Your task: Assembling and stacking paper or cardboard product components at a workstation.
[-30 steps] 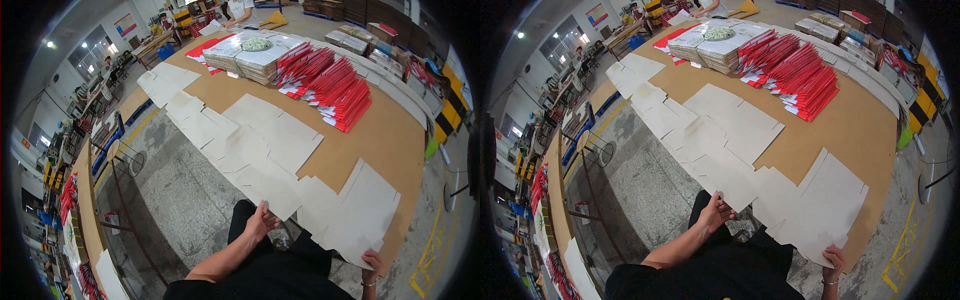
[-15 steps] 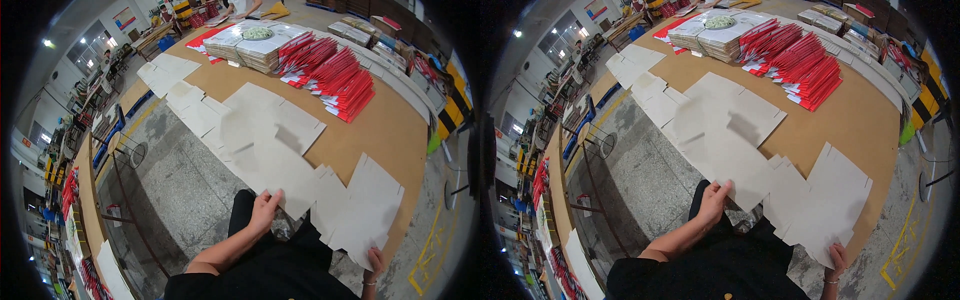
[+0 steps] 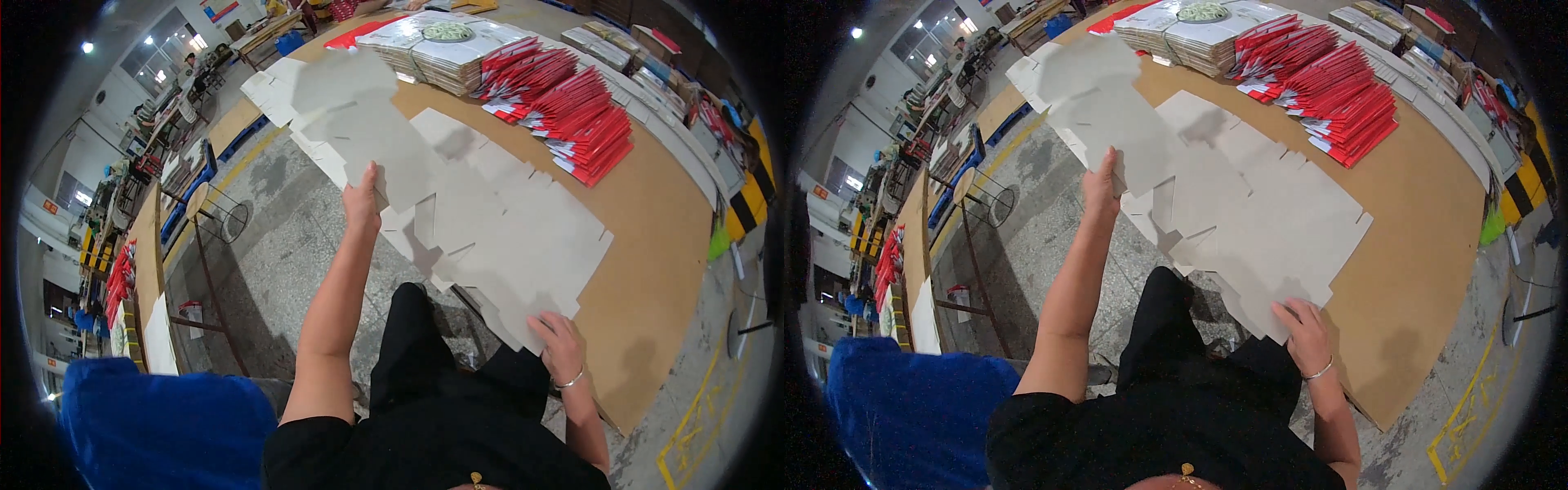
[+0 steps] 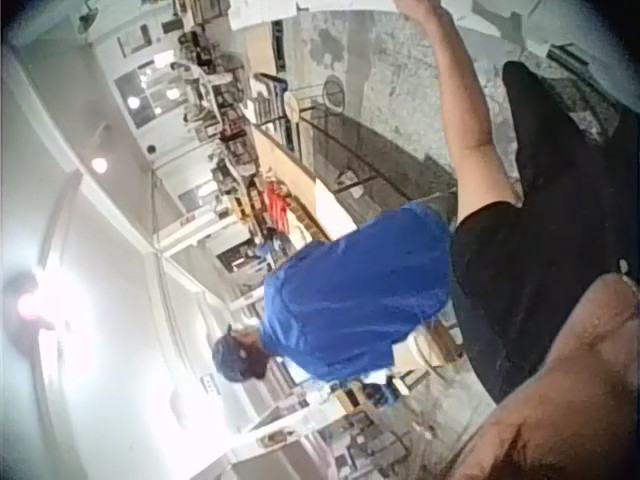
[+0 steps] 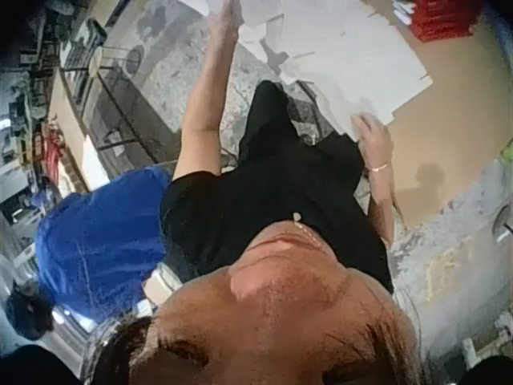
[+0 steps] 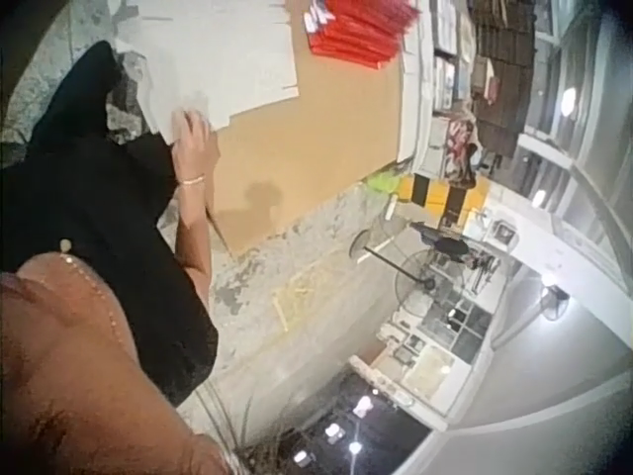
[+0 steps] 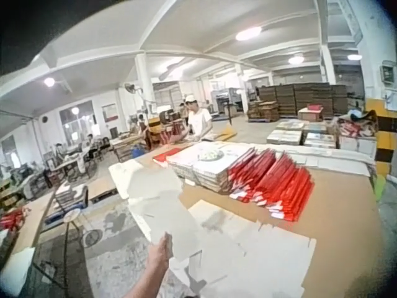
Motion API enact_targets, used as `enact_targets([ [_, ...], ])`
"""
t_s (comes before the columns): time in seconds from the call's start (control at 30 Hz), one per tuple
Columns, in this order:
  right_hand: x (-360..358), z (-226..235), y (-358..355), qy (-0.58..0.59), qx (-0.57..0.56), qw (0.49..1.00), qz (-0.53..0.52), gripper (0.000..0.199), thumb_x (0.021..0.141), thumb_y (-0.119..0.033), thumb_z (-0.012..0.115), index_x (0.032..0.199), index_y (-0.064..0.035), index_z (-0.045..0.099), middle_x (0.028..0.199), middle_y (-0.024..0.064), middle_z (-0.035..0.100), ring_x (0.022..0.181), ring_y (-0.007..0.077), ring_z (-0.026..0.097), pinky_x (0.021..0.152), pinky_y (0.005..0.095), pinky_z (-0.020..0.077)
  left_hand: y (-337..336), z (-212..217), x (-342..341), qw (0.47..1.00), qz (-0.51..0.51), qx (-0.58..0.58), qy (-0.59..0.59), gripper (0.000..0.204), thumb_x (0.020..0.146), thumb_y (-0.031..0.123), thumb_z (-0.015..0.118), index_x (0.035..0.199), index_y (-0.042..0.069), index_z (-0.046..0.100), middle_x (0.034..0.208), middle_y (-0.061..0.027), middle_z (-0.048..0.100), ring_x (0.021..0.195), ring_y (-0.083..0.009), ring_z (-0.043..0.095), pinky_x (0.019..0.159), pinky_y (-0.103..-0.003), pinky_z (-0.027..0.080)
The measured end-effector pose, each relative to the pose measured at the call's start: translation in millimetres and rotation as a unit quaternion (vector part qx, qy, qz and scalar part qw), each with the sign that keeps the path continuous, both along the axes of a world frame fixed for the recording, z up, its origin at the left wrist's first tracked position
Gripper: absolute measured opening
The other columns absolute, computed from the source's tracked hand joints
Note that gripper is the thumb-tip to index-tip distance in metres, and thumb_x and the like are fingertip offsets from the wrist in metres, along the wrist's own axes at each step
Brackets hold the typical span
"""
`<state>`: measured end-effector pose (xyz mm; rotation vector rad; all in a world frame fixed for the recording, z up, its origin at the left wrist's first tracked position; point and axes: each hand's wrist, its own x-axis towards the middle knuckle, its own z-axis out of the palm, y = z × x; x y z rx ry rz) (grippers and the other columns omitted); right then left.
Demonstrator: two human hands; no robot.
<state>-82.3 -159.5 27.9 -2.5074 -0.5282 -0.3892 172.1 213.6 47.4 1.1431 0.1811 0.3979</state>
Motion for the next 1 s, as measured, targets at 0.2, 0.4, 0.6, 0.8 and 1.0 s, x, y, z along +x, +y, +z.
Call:
enact_targets([
  [0.2,14.0,10.5,4.5,0.065,0.002,0.996,-0.065,0.061,0.066,0.014,0.049,0.12,-0.0114,0.066,0.108,0.0137,0.064,0.104,0.0325,0.06,0.088,0.0386,0.0497,17.5,-54.8,28.8,0.993,0.073,0.043,0.084,0.048,0.096,0.034,0.058,0.123,-0.006,0.057,0.114,-0.0125,0.063,0.101,-0.0212,0.061,0.087,-0.034,0.048],
  [0.4,-8.4,-4.6,-69.0,-0.089,0.105,0.945,-0.298,0.031,0.095,-0.002,0.045,0.119,0.0024,0.063,0.115,0.0147,0.066,0.106,0.0244,0.063,0.09,0.0384,0.049,29.0,-68.1,60.1,0.986,0.064,0.11,0.11,0.041,0.096,0.033,0.056,0.116,-0.002,0.061,0.106,-0.0109,0.065,0.092,-0.0231,0.062,0.083,-0.034,0.05],
  [0.6,-112.6,11.9,-117.3,-0.138,0.088,0.929,-0.332,0.031,0.093,-0.016,0.056,0.118,-0.0007,0.066,0.122,0.0189,0.062,0.115,0.0345,0.059,0.108,0.0461,0.0382,74.4,-55.3,66.0,0.983,0.093,0.158,0.015,0.047,0.09,0.009,0.057,0.134,-0.004,0.044,0.114,-0.0162,0.062,0.104,-0.0303,0.06,0.087,-0.04,0.049],
  [0.8,-190.8,-52.8,-130.4,0.03,0.088,0.934,-0.344,0.02,0.083,-0.014,0.06,0.091,-0.0093,0.077,0.109,0.0131,0.068,0.117,0.0367,0.059,0.114,0.0534,0.0265,-91.7,-9.4,-26.0,0.92,0.013,0.369,-0.132,0.077,0.081,0.026,0.075,0.141,-0.001,0.036,0.142,-0.0257,0.038,0.135,-0.0355,0.036,0.114,-0.046,0.024],
  [1.0,-189.2,-60.1,-131.4,-0.03,0.099,0.937,-0.334,0.022,0.081,-0.014,0.064,0.099,-0.0089,0.074,0.109,0.0147,0.069,0.119,0.0389,0.057,0.113,0.0559,0.0256,-255.6,-34.8,-154.8,0.408,-0.567,0.617,-0.362,0.116,0.06,0.052,0.082,0.153,0.015,0.023,0.159,-0.0183,0.012,0.146,-0.0409,0.014,0.116,-0.059,0.012],
])
